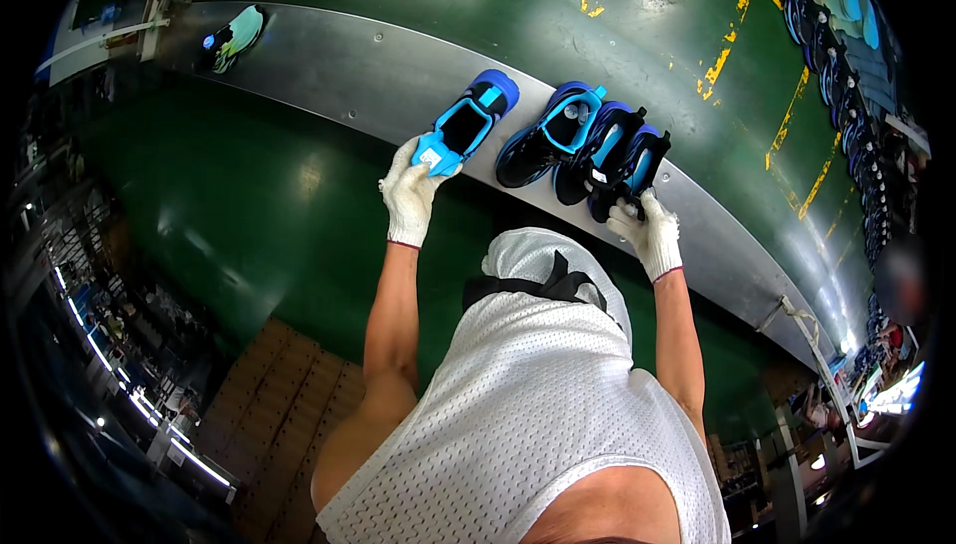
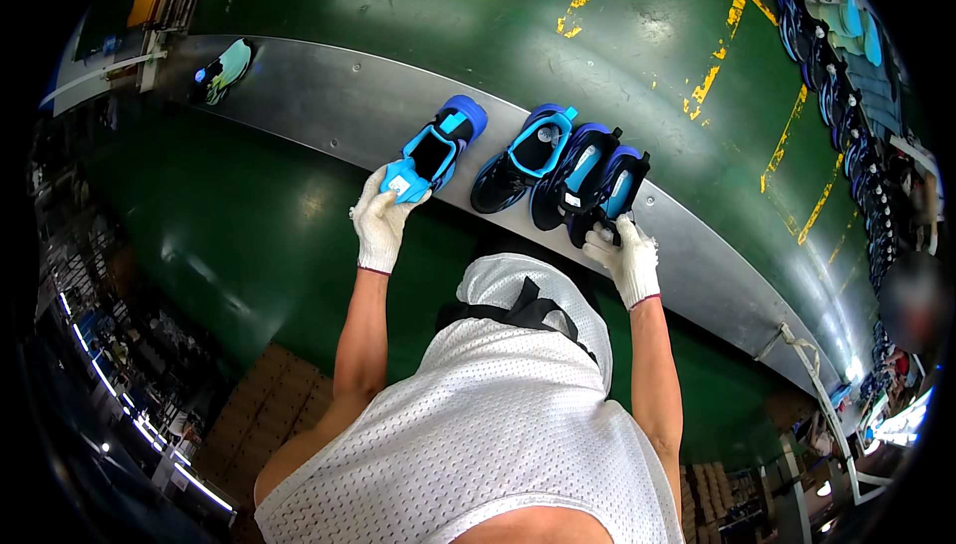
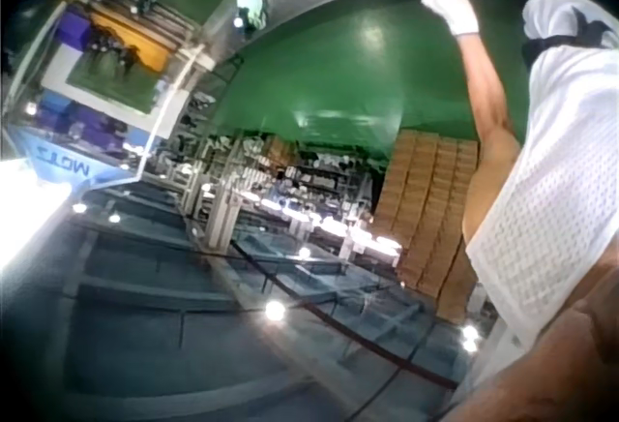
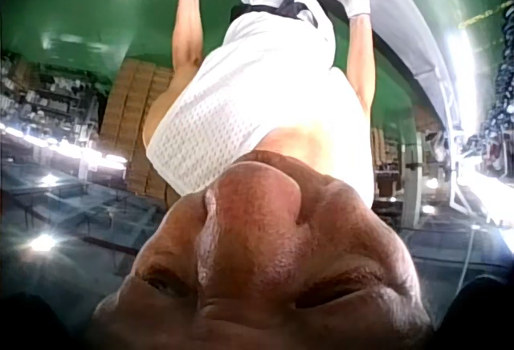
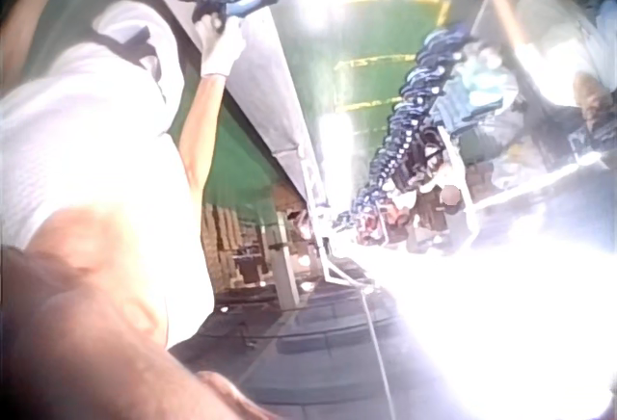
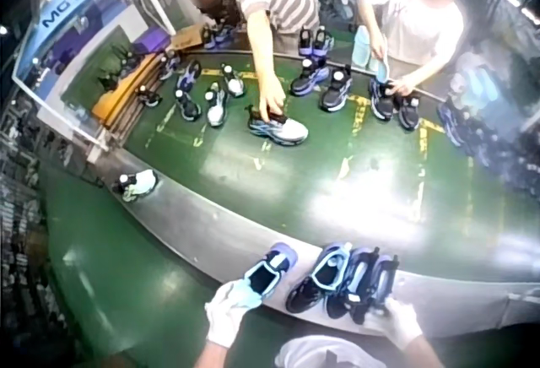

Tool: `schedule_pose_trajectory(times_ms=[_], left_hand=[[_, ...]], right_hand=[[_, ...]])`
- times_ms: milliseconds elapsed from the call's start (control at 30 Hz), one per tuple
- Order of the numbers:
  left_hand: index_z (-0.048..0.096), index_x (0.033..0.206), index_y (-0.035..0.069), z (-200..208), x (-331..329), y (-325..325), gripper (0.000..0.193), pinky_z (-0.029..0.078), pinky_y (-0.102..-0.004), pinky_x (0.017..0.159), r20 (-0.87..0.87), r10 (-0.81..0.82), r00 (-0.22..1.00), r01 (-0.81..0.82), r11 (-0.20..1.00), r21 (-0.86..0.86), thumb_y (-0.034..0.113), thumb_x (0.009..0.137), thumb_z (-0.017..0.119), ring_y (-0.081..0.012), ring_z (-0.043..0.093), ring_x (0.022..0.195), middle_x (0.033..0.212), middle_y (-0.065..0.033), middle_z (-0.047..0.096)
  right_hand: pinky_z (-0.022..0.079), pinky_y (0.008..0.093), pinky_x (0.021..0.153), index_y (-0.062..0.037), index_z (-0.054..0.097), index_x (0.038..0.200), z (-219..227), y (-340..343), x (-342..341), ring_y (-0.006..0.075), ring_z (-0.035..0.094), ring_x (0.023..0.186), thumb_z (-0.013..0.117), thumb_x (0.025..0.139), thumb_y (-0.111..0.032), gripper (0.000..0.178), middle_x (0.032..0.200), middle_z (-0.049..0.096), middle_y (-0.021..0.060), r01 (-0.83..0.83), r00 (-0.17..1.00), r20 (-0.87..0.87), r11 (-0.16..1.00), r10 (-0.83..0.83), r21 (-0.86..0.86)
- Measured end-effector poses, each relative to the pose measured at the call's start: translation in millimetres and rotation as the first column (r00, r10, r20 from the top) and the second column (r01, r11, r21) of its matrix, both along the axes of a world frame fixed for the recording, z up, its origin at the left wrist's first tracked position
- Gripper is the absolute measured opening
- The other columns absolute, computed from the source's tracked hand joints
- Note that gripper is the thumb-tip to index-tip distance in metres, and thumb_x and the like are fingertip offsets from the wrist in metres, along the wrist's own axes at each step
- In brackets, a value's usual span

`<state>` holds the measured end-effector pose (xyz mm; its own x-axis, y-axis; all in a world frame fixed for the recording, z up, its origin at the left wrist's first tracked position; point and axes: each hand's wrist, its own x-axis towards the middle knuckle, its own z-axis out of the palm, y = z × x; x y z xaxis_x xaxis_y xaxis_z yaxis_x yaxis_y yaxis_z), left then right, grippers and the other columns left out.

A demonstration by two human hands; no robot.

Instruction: The person repeatedly picks up blue and black sneakers, places them into a machine to attach white plastic inserts, removes them, and stacks them on a metal table. The person then walks to a conveyor belt and places the finished shoes onto it.

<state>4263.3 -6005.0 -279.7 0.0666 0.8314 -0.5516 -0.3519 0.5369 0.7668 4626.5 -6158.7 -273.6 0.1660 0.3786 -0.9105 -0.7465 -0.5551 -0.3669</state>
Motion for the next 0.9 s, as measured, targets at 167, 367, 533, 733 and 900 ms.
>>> schedule_pose_trajectory(times_ms=[167,367,533,733,900], left_hand=[[0.044,0.134,-0.011,5.1,45.4,20.1,0.046,0.064,-0.0426,0.078,-0.231,0.002,0.973,-0.033,0.991,-0.131,0.007,0.092,0.053,-0.036,0.07,0.092,0.116,-0.0251,0.059],[0.05,0.127,0.004,0.2,124.7,24.6,0.039,0.058,-0.0358,0.071,-0.644,-0.306,0.701,0.223,0.952,-0.21,0.023,0.094,0.059,-0.0216,0.073,0.068,0.103,-0.0144,0.066],[0.05,0.13,0.006,24.7,142.7,16.2,0.055,0.043,-0.0578,0.099,-0.926,-0.353,0.135,0.624,0.756,-0.197,0.05,0.096,0.05,-0.0489,0.056,0.115,0.125,-0.03,0.055],[0.042,0.143,0.004,50.0,182.5,26.8,0.081,0.036,-0.0612,0.108,-0.868,-0.496,-0.031,0.592,0.69,-0.416,0.061,0.087,0.058,-0.0434,0.048,0.134,0.146,-0.0289,0.044],[0.042,0.141,0.007,18.4,174.5,12.9,0.063,0.039,-0.0716,0.099,-0.837,-0.547,0.001,0.584,0.68,-0.443,0.028,0.085,0.06,-0.048,0.051,0.129,0.147,-0.0288,0.039]], right_hand=[[0.06,0.05,0.073,-0.0038,0.051,0.112,1.2,2.0,7.1,0.0325,0.068,0.084,0.058,0.101,-0.031,0.03,0.089,0.061,0.0127,-0.017,0.997,-0.077,1.0,0.016,-0.018],[0.062,0.0574,0.069,0.0014,0.046,0.112,-24.9,21.8,23.1,0.0429,0.069,0.083,0.065,0.096,-0.034,0.044,0.102,0.061,0.0272,-0.037,0.969,-0.245,0.991,0.003,-0.131],[0.06,0.054,0.076,0.0012,0.053,0.115,-63.5,30.6,25.8,0.0393,0.07,0.086,0.058,0.1,-0.041,0.045,0.098,0.065,0.0209,-0.194,0.918,-0.37,0.976,0.144,-0.1],[0.058,0.0503,0.066,-0.0059,0.056,0.116,-43.6,65.8,18.2,0.0357,0.063,0.077,0.059,0.095,-0.059,0.057,0.096,0.06,0.0161,-0.37,0.883,-0.364,0.917,0.298,-0.147],[0.059,0.0499,0.062,-0.0016,0.057,0.099,-82.2,60.1,17.5,0.037,0.065,0.068,0.066,0.092,-0.055,0.055,0.08,0.058,0.0172,-0.468,0.857,-0.324,0.868,0.4,-0.166]])
